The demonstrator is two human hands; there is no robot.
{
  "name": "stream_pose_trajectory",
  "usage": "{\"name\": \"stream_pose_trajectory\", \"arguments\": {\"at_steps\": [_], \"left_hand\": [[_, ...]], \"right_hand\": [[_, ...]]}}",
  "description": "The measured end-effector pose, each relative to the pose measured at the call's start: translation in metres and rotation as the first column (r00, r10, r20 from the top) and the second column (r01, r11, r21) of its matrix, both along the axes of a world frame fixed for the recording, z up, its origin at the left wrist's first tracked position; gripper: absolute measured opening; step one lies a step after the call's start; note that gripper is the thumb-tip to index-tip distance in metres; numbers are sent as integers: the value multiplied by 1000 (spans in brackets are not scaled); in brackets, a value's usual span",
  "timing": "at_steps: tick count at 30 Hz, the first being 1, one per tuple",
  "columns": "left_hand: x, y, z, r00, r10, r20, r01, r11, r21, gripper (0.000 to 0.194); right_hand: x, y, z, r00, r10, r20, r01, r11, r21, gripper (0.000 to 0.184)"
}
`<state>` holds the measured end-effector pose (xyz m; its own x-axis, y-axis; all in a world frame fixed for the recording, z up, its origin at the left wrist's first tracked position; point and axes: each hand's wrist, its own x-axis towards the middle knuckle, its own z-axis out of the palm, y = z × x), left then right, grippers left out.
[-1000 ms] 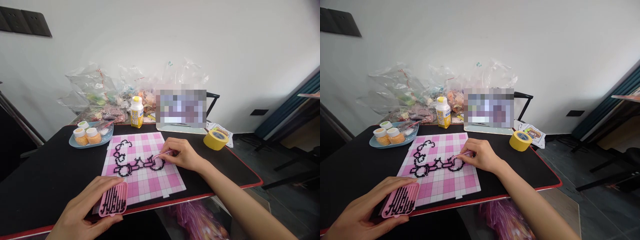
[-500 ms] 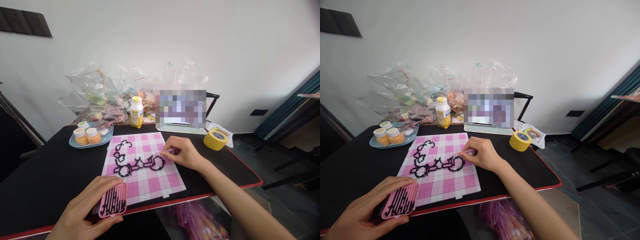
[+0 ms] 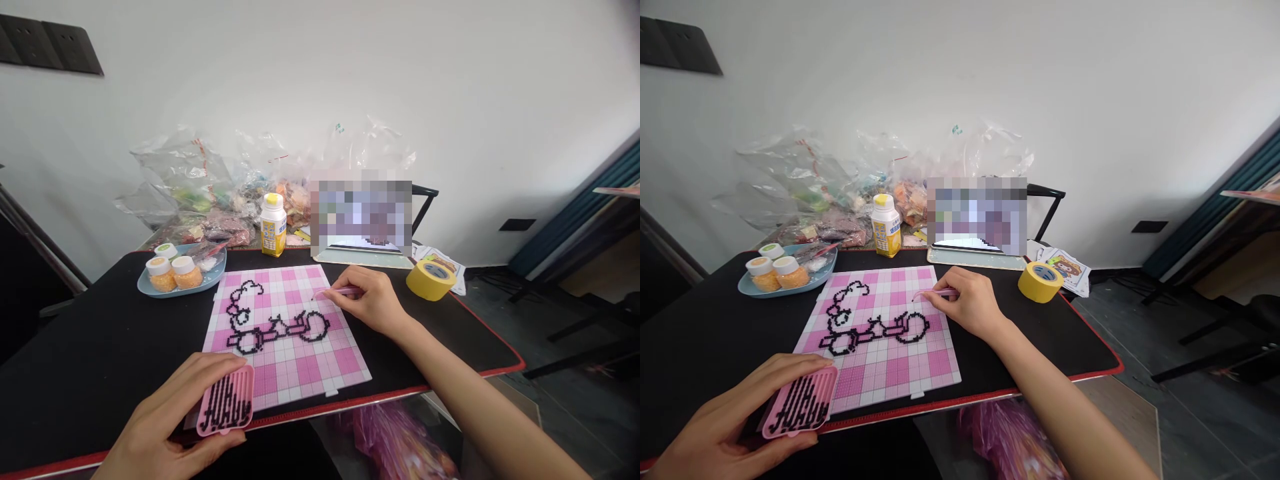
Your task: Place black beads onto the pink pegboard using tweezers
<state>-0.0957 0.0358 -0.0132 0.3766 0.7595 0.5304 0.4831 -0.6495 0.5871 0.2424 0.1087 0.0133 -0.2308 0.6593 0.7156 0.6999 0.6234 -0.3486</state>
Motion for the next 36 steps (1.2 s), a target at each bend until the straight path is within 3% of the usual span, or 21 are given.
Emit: {"name": "stream_pose_trajectory", "arguments": {"at_steps": [9,18,25,36], "left_hand": [[0,0,0,1000,6,3,-6,1000,18,44],[0,0,0,1000,16,-20,-15,999,35,43],[3,-5,0,989,117,-93,-113,993,44,50],[6,-11,-1,969,62,-241,-47,997,67,43]], "right_hand": [[1,1,0,999,-50,-17,50,999,0,31],[-2,-2,0,992,119,30,-119,993,-22,29],[-1,-2,0,987,158,36,-157,987,-38,26],[-4,-4,0,974,221,47,-219,974,-54,27]]}}
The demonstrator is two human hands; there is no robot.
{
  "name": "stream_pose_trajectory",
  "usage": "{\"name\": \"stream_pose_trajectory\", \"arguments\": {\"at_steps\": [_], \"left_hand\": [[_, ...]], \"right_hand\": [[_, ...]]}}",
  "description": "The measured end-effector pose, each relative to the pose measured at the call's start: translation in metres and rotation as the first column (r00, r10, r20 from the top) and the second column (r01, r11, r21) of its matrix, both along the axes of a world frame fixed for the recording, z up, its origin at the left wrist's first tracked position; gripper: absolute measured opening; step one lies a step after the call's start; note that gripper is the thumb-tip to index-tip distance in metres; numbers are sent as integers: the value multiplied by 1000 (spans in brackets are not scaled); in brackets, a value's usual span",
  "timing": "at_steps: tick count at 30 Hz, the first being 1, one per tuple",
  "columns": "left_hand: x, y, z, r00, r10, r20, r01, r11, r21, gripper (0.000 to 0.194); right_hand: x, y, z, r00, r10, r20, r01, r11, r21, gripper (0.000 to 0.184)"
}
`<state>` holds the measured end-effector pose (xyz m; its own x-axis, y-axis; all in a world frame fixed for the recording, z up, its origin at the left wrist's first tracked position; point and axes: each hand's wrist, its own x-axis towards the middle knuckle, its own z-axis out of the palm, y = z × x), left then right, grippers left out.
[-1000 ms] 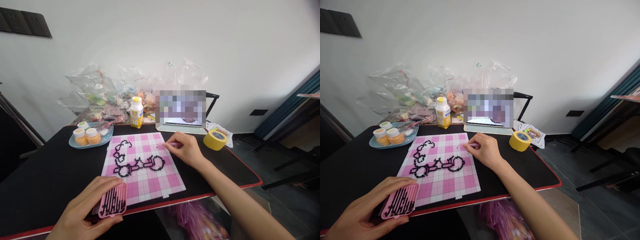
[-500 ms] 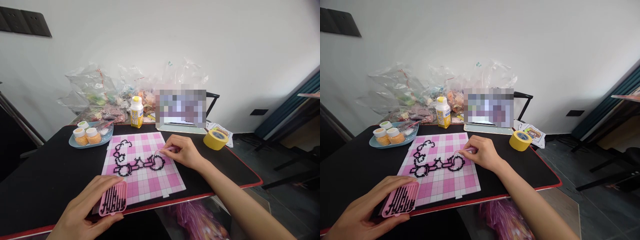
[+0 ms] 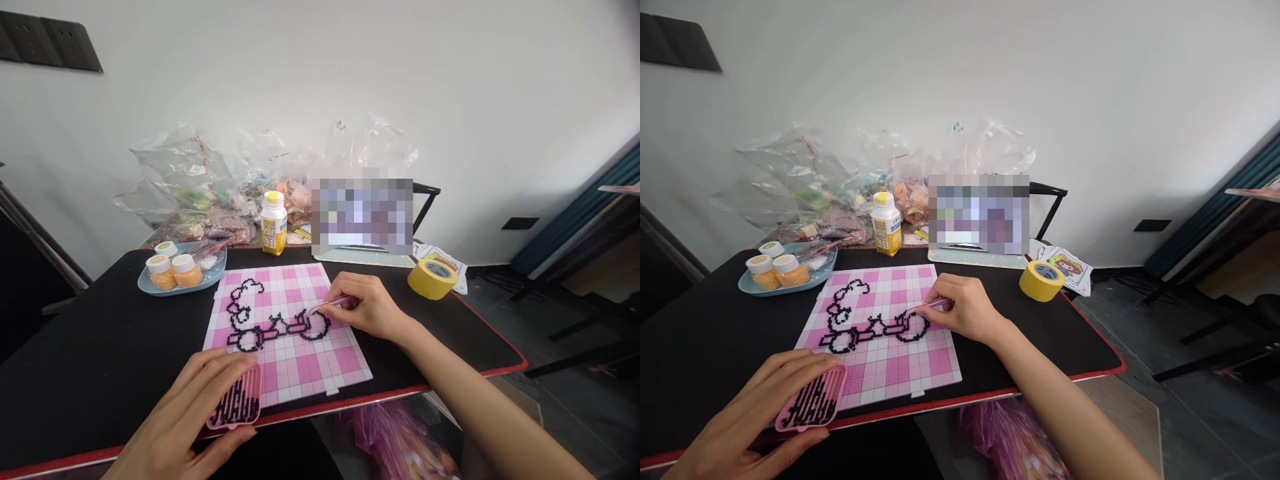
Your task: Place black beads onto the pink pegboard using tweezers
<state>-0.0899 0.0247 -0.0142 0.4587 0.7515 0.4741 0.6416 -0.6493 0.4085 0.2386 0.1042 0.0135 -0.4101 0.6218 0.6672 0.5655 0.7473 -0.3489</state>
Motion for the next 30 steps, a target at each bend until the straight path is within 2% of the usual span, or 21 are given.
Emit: {"name": "stream_pose_trajectory", "arguments": {"at_steps": [9,17,23,27,30], "left_hand": [[-3,8,10,985,-70,-157,91,986,136,48],[1,4,-2,999,-24,-26,26,997,72,48],[1,6,1,999,-20,-25,22,997,77,50],[0,9,4,994,-68,-80,78,990,122,55],[2,8,3,1000,-31,-3,31,995,95,51]], "right_hand": [[-4,-2,0,998,61,11,-61,998,-27,27],[-3,0,-2,1000,15,6,-15,1000,12,28],[-3,0,-2,999,39,25,-39,999,-1,28],[-3,0,-2,999,27,26,-27,1000,-6,27],[-2,0,-2,1000,3,22,-3,1000,-2,25]]}}
